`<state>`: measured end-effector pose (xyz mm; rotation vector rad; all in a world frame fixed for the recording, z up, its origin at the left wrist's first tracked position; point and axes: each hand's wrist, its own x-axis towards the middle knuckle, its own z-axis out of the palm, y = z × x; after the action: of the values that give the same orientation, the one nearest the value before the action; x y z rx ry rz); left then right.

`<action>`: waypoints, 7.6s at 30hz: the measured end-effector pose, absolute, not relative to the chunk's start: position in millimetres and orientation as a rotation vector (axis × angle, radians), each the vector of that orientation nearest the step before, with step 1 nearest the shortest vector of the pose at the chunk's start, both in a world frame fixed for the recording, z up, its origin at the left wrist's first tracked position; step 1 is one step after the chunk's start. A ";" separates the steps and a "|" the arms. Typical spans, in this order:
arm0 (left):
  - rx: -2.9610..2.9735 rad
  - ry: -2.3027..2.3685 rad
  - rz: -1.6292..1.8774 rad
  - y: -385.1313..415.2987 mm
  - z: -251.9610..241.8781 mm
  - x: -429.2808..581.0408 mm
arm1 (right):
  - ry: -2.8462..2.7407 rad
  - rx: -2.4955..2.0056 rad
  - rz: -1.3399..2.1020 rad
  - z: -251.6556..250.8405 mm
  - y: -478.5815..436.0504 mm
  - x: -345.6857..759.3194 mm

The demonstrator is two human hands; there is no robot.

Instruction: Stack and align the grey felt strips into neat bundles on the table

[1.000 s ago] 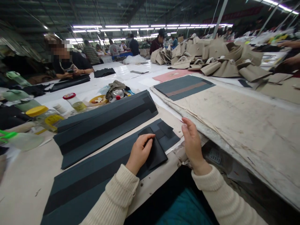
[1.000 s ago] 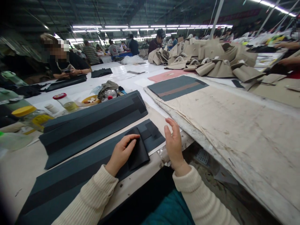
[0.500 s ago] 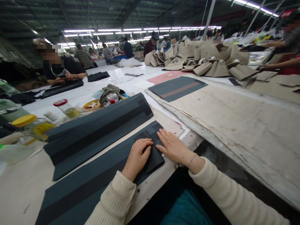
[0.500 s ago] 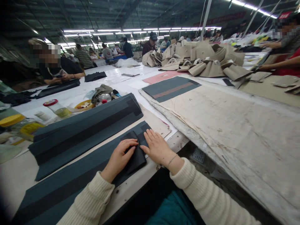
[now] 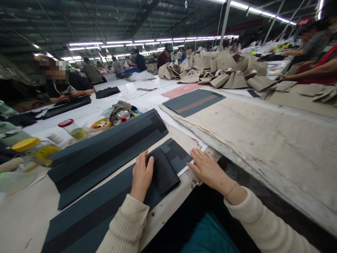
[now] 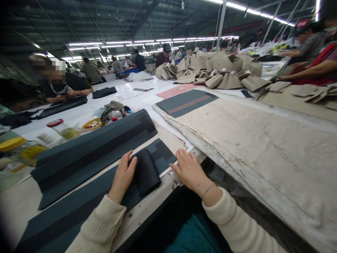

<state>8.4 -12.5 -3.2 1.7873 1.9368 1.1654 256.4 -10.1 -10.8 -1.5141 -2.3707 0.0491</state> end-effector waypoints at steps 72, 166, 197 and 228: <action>1.868 1.426 0.765 22.2 26.8 -23.2 | -2.167 -0.786 0.298 -17.1 -52.4 239.3; 1.234 1.185 1.020 44.0 52.6 11.2 | -2.121 -0.972 0.374 -12.6 -16.8 247.4; 1.753 2.115 0.430 -83.1 25.9 -161.2 | -2.282 -1.382 0.335 -6.2 16.8 236.3; 1.419 2.488 1.049 -184.9 2.8 -218.6 | -2.376 -1.212 0.180 -27.9 29.8 255.9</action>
<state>-218.6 -184.9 2.8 1.4187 2.4884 1.0485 255.9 29.8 -27.9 -1.2118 -2.3759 0.1796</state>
